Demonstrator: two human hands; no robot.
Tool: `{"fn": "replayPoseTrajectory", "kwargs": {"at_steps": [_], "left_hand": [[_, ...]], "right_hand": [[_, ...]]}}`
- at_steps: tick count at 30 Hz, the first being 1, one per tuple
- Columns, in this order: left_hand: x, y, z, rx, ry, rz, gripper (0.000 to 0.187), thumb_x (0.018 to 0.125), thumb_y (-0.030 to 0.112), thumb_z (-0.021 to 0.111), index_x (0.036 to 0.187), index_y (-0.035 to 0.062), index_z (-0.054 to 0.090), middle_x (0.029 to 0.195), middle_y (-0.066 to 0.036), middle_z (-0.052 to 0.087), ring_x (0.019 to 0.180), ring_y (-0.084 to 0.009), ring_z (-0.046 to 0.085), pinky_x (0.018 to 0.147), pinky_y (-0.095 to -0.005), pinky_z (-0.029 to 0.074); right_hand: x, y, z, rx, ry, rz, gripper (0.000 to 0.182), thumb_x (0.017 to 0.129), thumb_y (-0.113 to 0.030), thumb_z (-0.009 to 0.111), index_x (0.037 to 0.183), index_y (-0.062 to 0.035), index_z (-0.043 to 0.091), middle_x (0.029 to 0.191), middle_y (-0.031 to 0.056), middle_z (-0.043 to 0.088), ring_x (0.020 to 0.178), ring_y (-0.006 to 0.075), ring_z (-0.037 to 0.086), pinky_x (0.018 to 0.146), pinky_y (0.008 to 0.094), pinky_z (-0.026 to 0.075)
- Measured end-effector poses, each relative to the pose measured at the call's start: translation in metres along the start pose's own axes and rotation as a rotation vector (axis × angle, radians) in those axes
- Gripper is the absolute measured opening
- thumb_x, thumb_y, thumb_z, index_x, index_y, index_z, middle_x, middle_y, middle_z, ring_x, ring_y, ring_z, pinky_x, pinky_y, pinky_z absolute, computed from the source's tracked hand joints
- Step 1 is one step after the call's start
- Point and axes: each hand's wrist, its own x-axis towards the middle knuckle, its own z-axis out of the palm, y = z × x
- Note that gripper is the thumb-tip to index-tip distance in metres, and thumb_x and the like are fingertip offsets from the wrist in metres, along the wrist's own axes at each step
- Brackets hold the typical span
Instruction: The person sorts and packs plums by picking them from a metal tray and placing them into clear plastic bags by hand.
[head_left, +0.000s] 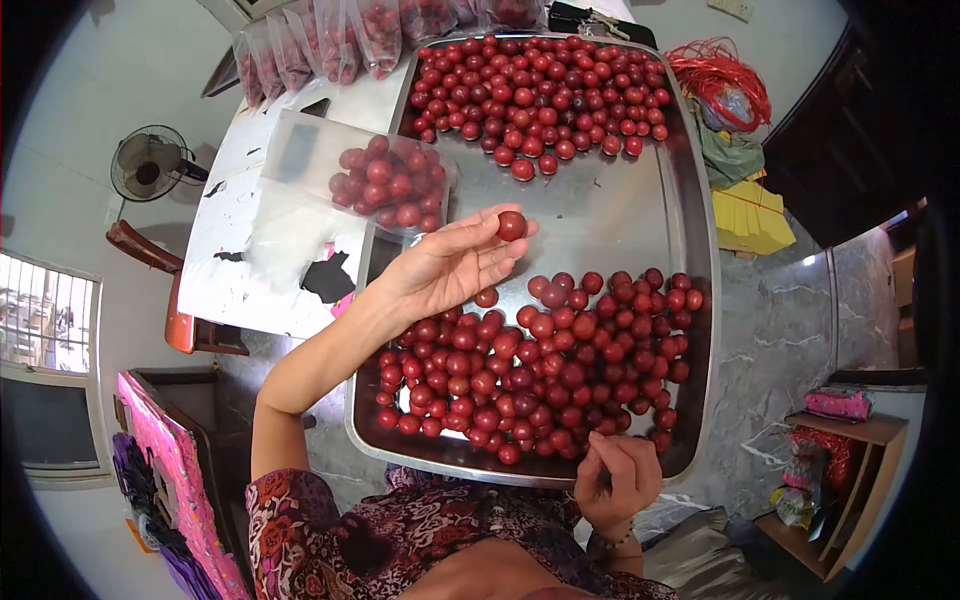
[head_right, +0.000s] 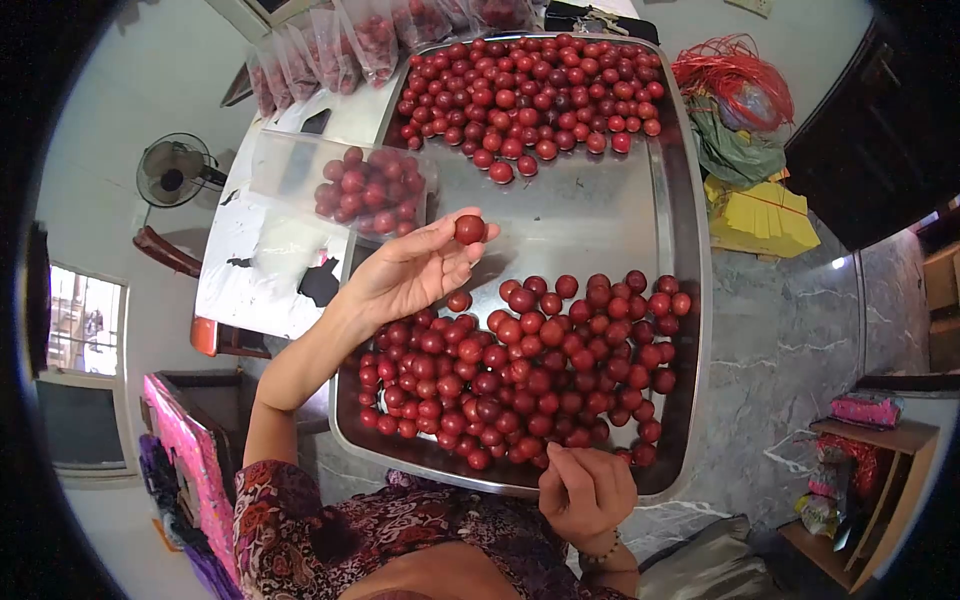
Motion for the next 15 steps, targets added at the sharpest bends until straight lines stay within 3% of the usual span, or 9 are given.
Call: {"fn": "replayPoseTrajectory", "kwargs": {"at_steps": [8, 11, 15], "left_hand": [[-0.0019, -0.0023, 0.0043, 0.015, 0.001, 0.03, 0.034, 0.099, 0.01, 0.054, 0.132, 0.0028, 0.049, 0.128, -0.017, 0.057, 0.113, -0.0265, 0.062, 0.096, -0.0342, 0.055], [-0.0021, -0.0027, 0.0022, 0.021, 0.065, 0.045, 0.039, 0.099, 0.015, 0.056, 0.137, 0.0065, 0.046, 0.135, -0.02, 0.051, 0.114, -0.0267, 0.061, 0.094, -0.035, 0.055], [-0.0017, -0.0035, 0.0012, 0.025, 0.064, 0.051, 0.041, 0.098, 0.012, 0.058, 0.138, 0.0077, 0.046, 0.133, -0.017, 0.053, 0.113, -0.026, 0.06, 0.093, -0.0338, 0.054]], "right_hand": [[0.0003, -0.0013, 0.0003, 0.015, 0.004, 0.013, 0.026, 0.074, -0.002, 0.067, 0.099, -0.0089, 0.07, 0.081, 0.0048, 0.063, 0.068, 0.0226, 0.062, 0.059, 0.0326, 0.05], [0.0025, -0.0021, -0.0006, 0.019, 0.001, 0.004, 0.025, 0.074, -0.001, 0.067, 0.099, -0.0087, 0.07, 0.081, 0.0051, 0.063, 0.068, 0.0226, 0.062, 0.058, 0.0325, 0.05], [0.0044, -0.0037, -0.0023, 0.039, -0.04, 0.003, 0.021, 0.078, 0.002, 0.065, 0.098, -0.0051, 0.067, 0.081, 0.0098, 0.062, 0.066, 0.0254, 0.059, 0.057, 0.033, 0.048]]}}
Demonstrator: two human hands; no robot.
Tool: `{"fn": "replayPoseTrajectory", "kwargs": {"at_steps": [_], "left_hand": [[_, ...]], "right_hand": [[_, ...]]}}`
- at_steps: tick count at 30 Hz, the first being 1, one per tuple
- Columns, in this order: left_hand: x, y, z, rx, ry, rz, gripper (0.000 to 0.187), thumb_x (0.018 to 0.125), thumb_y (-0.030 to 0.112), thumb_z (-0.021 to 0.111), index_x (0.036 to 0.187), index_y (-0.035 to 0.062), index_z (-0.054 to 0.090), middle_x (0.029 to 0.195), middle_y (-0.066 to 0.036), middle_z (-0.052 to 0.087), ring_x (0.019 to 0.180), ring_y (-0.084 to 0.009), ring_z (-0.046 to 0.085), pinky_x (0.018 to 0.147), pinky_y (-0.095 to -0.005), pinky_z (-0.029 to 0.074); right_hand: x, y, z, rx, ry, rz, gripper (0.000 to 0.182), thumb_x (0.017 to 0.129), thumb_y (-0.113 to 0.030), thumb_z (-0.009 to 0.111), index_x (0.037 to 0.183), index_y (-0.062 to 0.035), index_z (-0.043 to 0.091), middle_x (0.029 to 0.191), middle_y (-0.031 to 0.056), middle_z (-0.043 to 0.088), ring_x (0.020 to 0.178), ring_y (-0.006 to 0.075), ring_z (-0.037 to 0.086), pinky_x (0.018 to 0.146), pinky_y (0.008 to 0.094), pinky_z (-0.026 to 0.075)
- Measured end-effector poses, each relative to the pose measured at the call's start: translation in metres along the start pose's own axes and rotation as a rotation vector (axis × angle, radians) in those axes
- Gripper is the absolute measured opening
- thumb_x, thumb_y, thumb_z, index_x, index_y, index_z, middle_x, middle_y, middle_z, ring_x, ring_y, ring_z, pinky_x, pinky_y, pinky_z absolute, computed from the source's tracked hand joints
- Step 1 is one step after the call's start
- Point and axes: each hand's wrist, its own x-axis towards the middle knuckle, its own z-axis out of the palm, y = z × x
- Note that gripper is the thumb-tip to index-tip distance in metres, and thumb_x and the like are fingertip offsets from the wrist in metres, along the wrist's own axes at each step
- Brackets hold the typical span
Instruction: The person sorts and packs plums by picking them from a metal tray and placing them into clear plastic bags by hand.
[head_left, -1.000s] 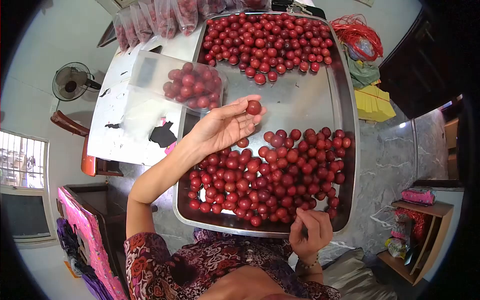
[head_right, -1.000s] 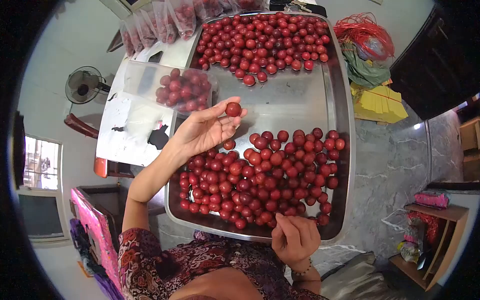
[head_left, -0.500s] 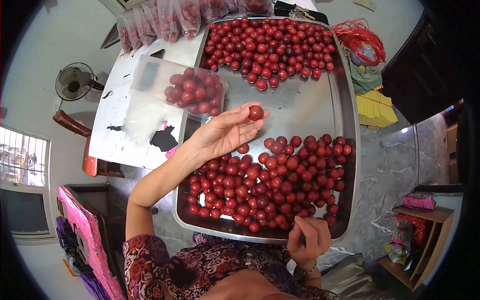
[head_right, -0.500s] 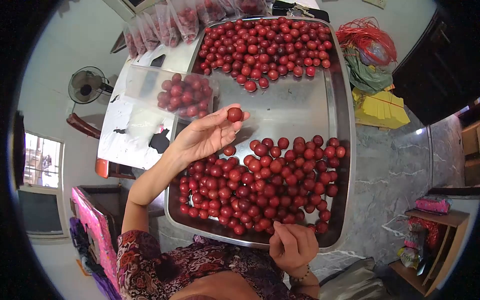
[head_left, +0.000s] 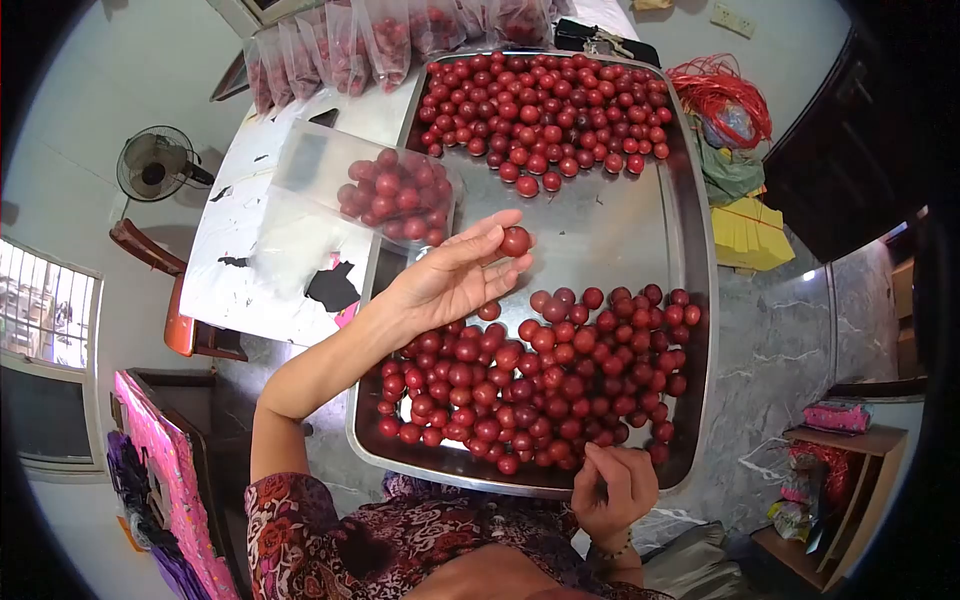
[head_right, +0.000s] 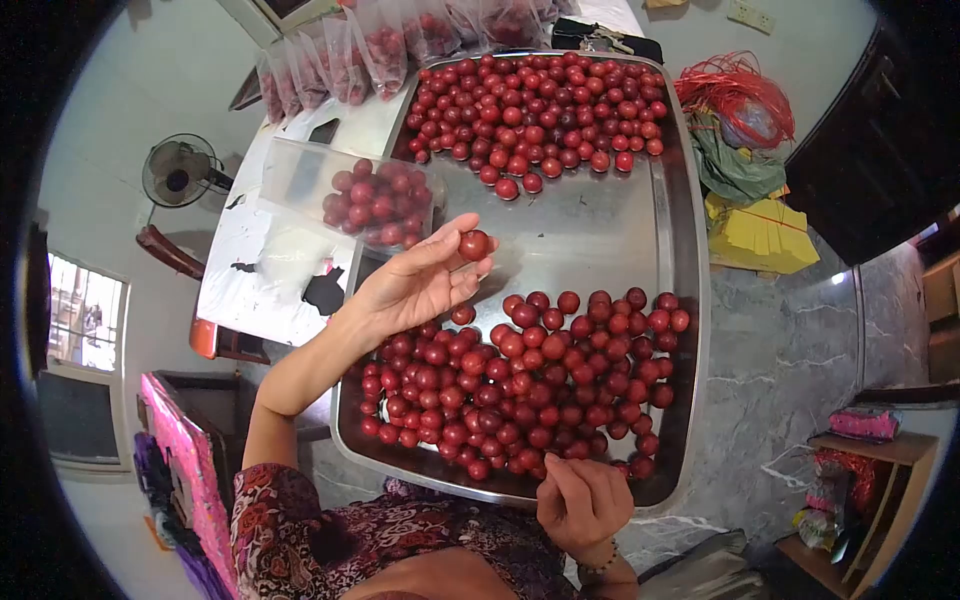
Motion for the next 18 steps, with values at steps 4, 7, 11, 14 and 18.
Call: {"fn": "replayPoseTrajectory", "kwargs": {"at_steps": [4, 7, 11, 14, 18], "left_hand": [[0.001, 0.0, -0.002, 0.018, -0.04, 0.0, 0.042, 0.097, 0.009, 0.058, 0.137, 0.0036, 0.047, 0.132, -0.016, 0.054, 0.114, -0.0258, 0.059, 0.093, -0.0325, 0.054], [0.002, 0.0, -0.006, -0.007, -0.051, -0.016, 0.042, 0.097, 0.008, 0.058, 0.137, 0.0011, 0.046, 0.131, -0.016, 0.055, 0.114, -0.0257, 0.059, 0.094, -0.0318, 0.054], [0.003, 0.0, -0.011, -0.003, -0.047, -0.01, 0.043, 0.097, 0.006, 0.058, 0.137, 0.0013, 0.046, 0.131, -0.016, 0.055, 0.114, -0.0256, 0.059, 0.094, -0.0317, 0.054], [0.002, 0.0, -0.009, 0.017, -0.064, -0.001, 0.042, 0.097, 0.008, 0.058, 0.137, 0.0016, 0.046, 0.13, -0.016, 0.056, 0.115, -0.0256, 0.06, 0.093, -0.0322, 0.054], [-0.001, 0.001, 0.002, 0.063, -0.043, -0.014, 0.045, 0.098, 0.012, 0.057, 0.14, 0.0023, 0.044, 0.13, -0.014, 0.057, 0.114, -0.0249, 0.062, 0.091, -0.0336, 0.056]], "right_hand": [[-0.001, 0.0, 0.0, 0.001, 0.003, -0.002, 0.021, 0.078, 0.001, 0.066, 0.098, -0.0052, 0.067, 0.082, 0.0096, 0.062, 0.067, 0.0255, 0.06, 0.057, 0.0326, 0.048], [-0.001, 0.001, 0.001, 0.003, 0.015, -0.01, 0.021, 0.078, 0.001, 0.066, 0.098, -0.0051, 0.067, 0.082, 0.0097, 0.062, 0.067, 0.0257, 0.06, 0.057, 0.0326, 0.048], [-0.001, 0.001, 0.001, 0.007, 0.014, -0.008, 0.021, 0.078, 0.001, 0.065, 0.098, -0.005, 0.068, 0.082, 0.0099, 0.063, 0.067, 0.0257, 0.061, 0.057, 0.0328, 0.049], [-0.001, 0.001, 0.001, 0.009, 0.016, -0.004, 0.021, 0.078, 0.001, 0.065, 0.097, -0.0049, 0.068, 0.082, 0.01, 0.063, 0.067, 0.0257, 0.061, 0.057, 0.0329, 0.049], [-0.001, 0.001, 0.001, 0.001, 0.013, -0.008, 0.021, 0.078, 0.001, 0.065, 0.098, -0.0049, 0.068, 0.082, 0.0102, 0.062, 0.067, 0.0257, 0.06, 0.057, 0.0328, 0.049]]}}
